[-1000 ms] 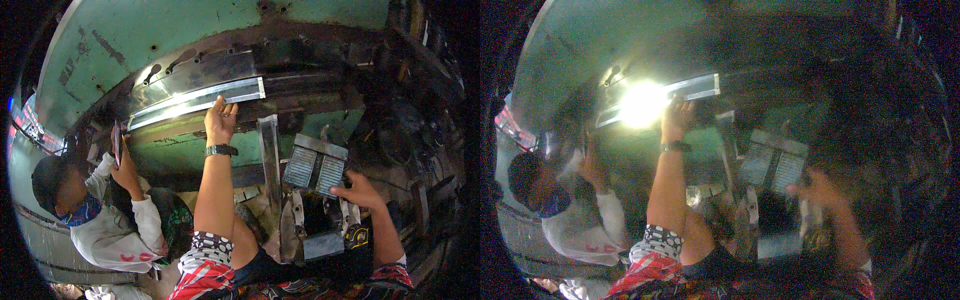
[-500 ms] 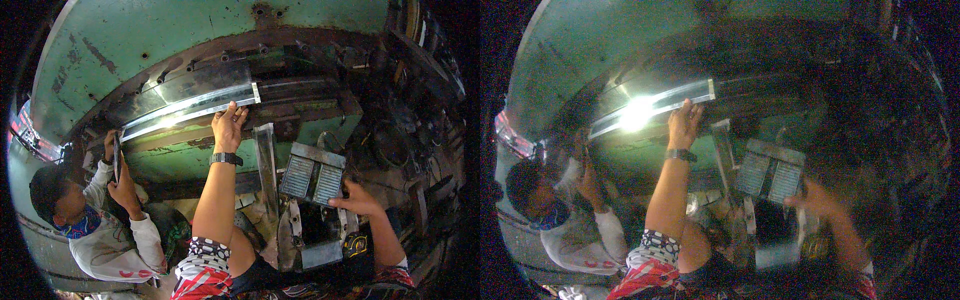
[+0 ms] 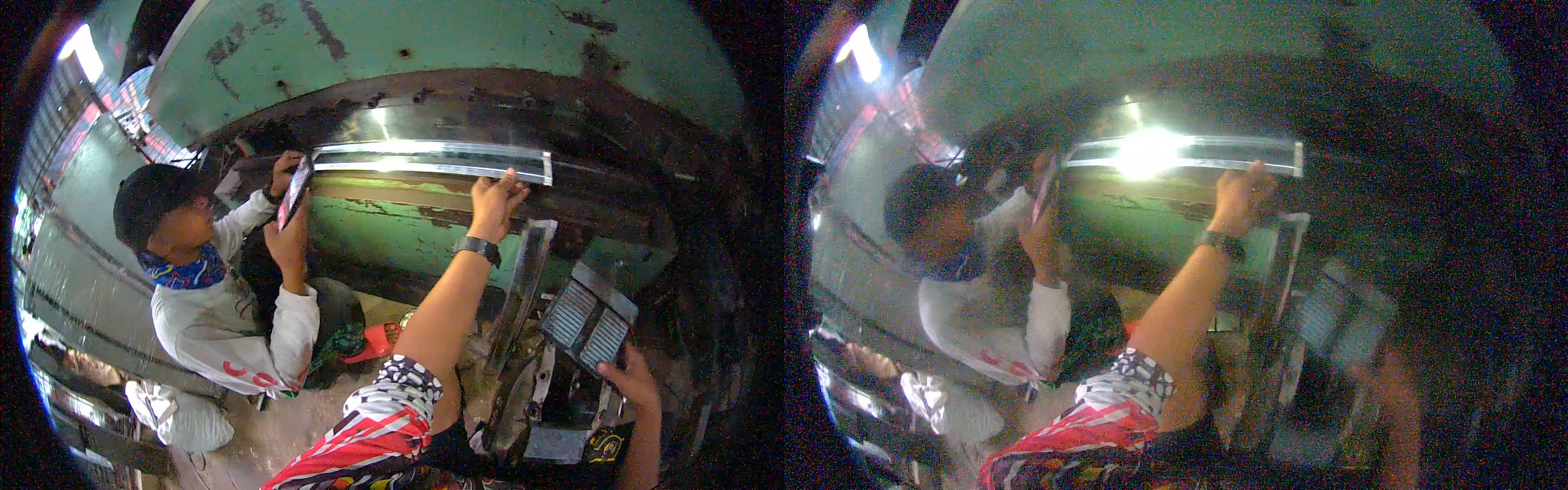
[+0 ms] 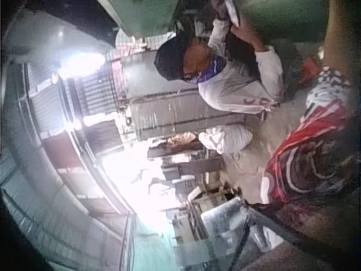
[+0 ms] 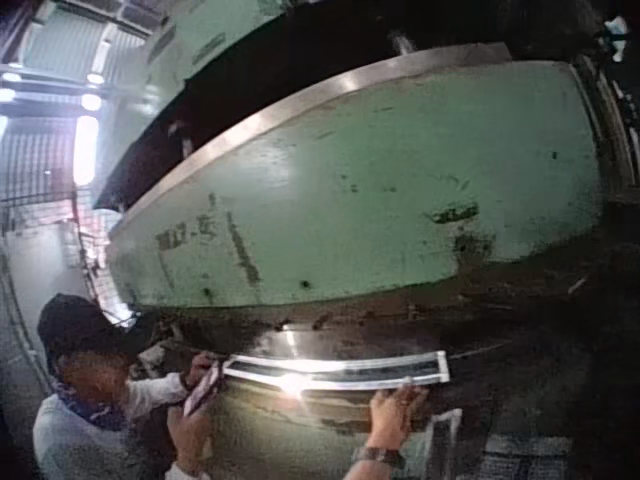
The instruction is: The person is working on a large green machine, using a hammer to tap a metal strip into place while another person assists by holding a phone light. The person repeatedly adjusts the strip and taps it with a hammer to secure it.
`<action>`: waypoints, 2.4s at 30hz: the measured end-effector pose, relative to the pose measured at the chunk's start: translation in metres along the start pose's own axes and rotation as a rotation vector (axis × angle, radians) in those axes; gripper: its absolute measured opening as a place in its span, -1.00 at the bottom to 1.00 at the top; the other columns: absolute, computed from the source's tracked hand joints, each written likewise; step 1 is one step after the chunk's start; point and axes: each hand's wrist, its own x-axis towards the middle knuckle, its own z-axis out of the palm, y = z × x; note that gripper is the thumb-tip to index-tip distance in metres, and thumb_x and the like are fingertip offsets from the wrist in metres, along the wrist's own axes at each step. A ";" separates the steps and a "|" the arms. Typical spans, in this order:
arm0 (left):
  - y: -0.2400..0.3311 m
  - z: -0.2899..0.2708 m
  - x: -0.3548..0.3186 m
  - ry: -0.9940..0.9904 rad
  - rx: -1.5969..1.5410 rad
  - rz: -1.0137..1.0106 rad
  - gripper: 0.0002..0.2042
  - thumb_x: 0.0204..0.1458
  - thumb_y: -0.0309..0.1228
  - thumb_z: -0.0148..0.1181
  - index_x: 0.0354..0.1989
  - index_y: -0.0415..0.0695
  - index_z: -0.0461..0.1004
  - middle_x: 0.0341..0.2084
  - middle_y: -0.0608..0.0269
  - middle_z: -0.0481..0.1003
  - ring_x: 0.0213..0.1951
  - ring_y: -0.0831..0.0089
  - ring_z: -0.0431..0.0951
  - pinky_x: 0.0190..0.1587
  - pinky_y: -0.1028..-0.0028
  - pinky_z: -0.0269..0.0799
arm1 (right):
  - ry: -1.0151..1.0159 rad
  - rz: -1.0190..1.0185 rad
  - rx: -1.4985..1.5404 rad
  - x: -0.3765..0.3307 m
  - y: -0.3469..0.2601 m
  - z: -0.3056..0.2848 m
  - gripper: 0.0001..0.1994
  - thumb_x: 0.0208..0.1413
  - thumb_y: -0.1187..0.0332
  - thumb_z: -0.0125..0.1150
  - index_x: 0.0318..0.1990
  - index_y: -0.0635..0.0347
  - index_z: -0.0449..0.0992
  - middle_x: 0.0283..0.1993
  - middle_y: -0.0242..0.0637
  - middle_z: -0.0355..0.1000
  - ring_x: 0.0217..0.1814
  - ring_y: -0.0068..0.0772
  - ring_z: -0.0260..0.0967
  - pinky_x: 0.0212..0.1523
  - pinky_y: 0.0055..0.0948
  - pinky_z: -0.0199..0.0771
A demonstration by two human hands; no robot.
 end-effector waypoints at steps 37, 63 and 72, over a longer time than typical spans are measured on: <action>0.030 -0.020 0.001 0.148 -0.074 -0.088 -0.71 0.17 -0.50 0.32 -0.14 -0.41 0.32 -0.26 0.02 0.51 -0.21 0.11 0.67 -0.11 0.20 0.75 | -0.114 0.117 -0.186 0.019 -0.021 0.012 -0.12 0.04 0.02 0.50 0.37 0.39 0.23 0.33 -0.03 0.38 0.40 -0.16 0.28 0.44 -0.24 0.17; 0.030 -0.013 -0.002 0.148 -0.072 -0.038 -0.78 0.17 -0.47 0.33 -0.28 -0.33 0.39 -0.40 0.12 0.50 -0.31 0.21 0.66 -0.15 0.26 0.76 | -0.016 0.167 -0.319 0.015 -0.018 0.020 -0.17 0.02 0.00 0.52 0.29 0.42 0.32 0.26 0.03 0.44 0.33 -0.13 0.35 0.38 -0.22 0.24; 0.031 -0.011 -0.003 0.188 -0.029 -0.042 -0.79 0.17 -0.47 0.34 -0.32 -0.32 0.42 -0.43 0.14 0.50 -0.35 0.24 0.66 -0.18 0.26 0.76 | -0.038 0.108 -0.214 0.018 -0.014 0.020 -0.19 0.01 0.06 0.54 0.29 0.40 0.32 0.25 -0.01 0.45 0.32 -0.16 0.35 0.38 -0.21 0.25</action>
